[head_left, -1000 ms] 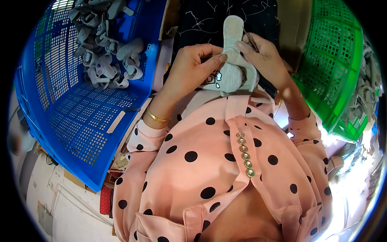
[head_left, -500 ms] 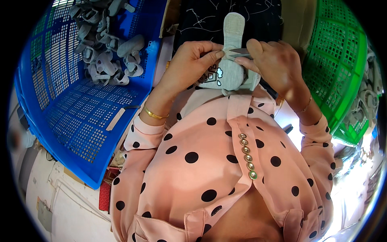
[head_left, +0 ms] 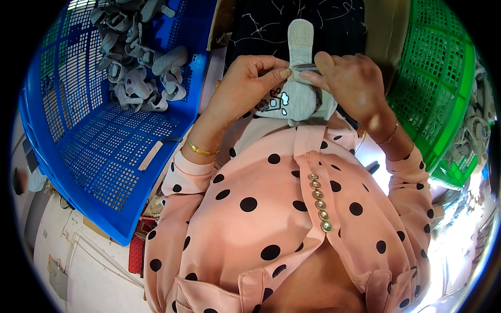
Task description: The person sits on the floor and uses scissors to trim loose threads and excess fabric from small white fabric items, likely baby shoes or slippers. They handle the items one at a time, picking them from a blue basket, trimming them, and placing them into a green basket.
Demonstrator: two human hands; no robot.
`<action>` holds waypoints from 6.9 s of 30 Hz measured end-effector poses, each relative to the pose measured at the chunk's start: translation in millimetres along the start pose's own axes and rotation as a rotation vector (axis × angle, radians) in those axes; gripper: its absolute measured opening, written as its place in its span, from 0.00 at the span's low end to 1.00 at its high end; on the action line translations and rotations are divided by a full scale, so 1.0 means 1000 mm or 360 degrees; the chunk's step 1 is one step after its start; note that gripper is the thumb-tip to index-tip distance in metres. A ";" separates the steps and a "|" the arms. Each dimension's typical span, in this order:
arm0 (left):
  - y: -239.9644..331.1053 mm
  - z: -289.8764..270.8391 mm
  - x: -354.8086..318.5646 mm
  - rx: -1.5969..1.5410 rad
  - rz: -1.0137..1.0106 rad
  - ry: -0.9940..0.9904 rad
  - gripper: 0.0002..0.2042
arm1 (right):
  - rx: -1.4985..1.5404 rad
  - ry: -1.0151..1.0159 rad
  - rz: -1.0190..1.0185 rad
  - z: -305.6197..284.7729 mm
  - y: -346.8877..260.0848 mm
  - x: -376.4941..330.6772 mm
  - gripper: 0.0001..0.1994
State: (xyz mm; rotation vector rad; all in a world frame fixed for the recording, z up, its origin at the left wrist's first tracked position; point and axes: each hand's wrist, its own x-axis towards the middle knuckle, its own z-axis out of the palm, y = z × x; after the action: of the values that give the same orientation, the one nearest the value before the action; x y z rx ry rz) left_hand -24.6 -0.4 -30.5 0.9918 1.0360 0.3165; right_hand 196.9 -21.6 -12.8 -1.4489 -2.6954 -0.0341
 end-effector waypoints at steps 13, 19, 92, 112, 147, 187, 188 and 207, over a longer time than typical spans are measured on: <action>0.001 0.003 -0.001 -0.0048 -0.0098 0.0059 0.10 | 0.0291 -0.0116 0.0065 0.006 0.002 0.001 0.21; 0.000 0.008 0.000 0.0113 0.0079 0.0085 0.11 | 0.1711 -0.0222 0.0599 0.021 0.027 -0.002 0.20; 0.046 0.027 0.021 0.1715 0.1467 -0.0324 0.09 | 0.0940 -0.0310 0.1030 -0.020 0.044 -0.034 0.14; 0.049 0.048 0.077 0.2417 0.1459 0.0098 0.07 | 0.1372 -0.0290 0.1168 0.003 0.058 -0.044 0.16; 0.058 0.040 0.089 0.1695 0.0930 -0.0392 0.07 | -0.0335 -0.0769 -0.0095 -0.063 0.053 -0.006 0.12; 0.052 0.032 0.076 0.1379 0.0863 -0.0351 0.08 | -0.0427 -0.1077 0.0269 -0.056 0.036 0.004 0.17; 0.056 0.029 0.068 0.1290 0.0786 -0.0363 0.08 | -0.0266 -0.0919 0.0415 -0.065 0.037 -0.002 0.19; 0.085 -0.007 0.036 0.1486 0.1630 0.1070 0.16 | 0.1178 0.0085 0.1108 -0.057 0.020 -0.055 0.07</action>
State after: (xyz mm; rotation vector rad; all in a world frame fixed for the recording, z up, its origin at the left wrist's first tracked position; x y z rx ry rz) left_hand 6.4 72.9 16.6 2.3607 1.2083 1.1186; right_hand 247.5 -59.7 39.3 -1.9041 -1.6892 0.8357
